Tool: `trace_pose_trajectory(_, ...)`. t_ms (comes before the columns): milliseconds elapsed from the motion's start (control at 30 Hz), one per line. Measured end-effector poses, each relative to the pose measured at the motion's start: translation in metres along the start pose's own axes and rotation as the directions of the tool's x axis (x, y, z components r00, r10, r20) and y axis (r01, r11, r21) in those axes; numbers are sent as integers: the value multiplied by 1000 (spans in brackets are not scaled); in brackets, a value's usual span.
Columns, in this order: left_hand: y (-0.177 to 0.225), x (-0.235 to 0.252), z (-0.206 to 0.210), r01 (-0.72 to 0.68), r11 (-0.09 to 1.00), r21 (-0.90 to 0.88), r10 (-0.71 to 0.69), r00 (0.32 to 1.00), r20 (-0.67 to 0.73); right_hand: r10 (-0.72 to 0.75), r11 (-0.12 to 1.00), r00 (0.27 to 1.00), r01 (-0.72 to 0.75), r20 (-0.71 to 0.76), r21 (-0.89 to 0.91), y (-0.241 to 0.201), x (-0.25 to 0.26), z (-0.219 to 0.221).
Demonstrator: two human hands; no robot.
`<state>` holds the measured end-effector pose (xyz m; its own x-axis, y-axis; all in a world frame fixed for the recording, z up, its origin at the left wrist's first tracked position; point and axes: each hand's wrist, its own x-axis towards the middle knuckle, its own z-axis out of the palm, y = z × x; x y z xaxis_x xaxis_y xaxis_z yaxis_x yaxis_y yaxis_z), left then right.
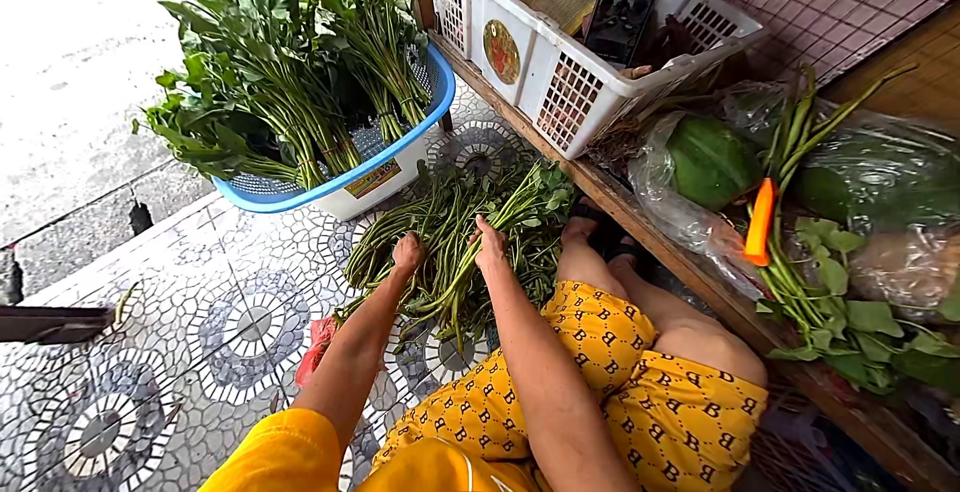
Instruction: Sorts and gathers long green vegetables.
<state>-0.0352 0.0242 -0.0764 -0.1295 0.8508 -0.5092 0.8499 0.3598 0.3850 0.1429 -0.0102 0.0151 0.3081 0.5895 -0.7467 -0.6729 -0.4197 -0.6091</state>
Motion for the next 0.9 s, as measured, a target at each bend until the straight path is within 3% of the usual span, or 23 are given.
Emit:
trace_pose_trajectory(133, 3, -12, -13, -91, 987, -135, 77, 991, -106, -17, 1000, 1000, 17, 9, -2, 0, -1, 2)
trace_pose_trajectory(267, 18, -50, -24, -350, 864, -363, 227, 913, -339, -35, 999, 998, 34, 45, 8, 2, 0, 1)
trace_pose_trajectory(333, 17, -56, -20, -379, 821, -426, 252, 911, -325, -44, 999, 997, 45, 69, 0, 2, -1, 2)
trace_pose_trajectory(433, 12, -58, -13, -324, 846, -424, 191, 926, -326, -46, 999, 995, 46, 93, -1, 4, -3, 3)
trace_pose_trajectory(667, 28, -102, 2, -496, 680, -540, 394, 868, -301, -54, 998, 987, 56, 150, -7, 3, -3, -1)
trace_pose_trajectory(900, 30, -109, 14, -466, 652, -599, 452, 872, -186, -22, 999, 981, 29, 192, -30, -1, -4, -4)
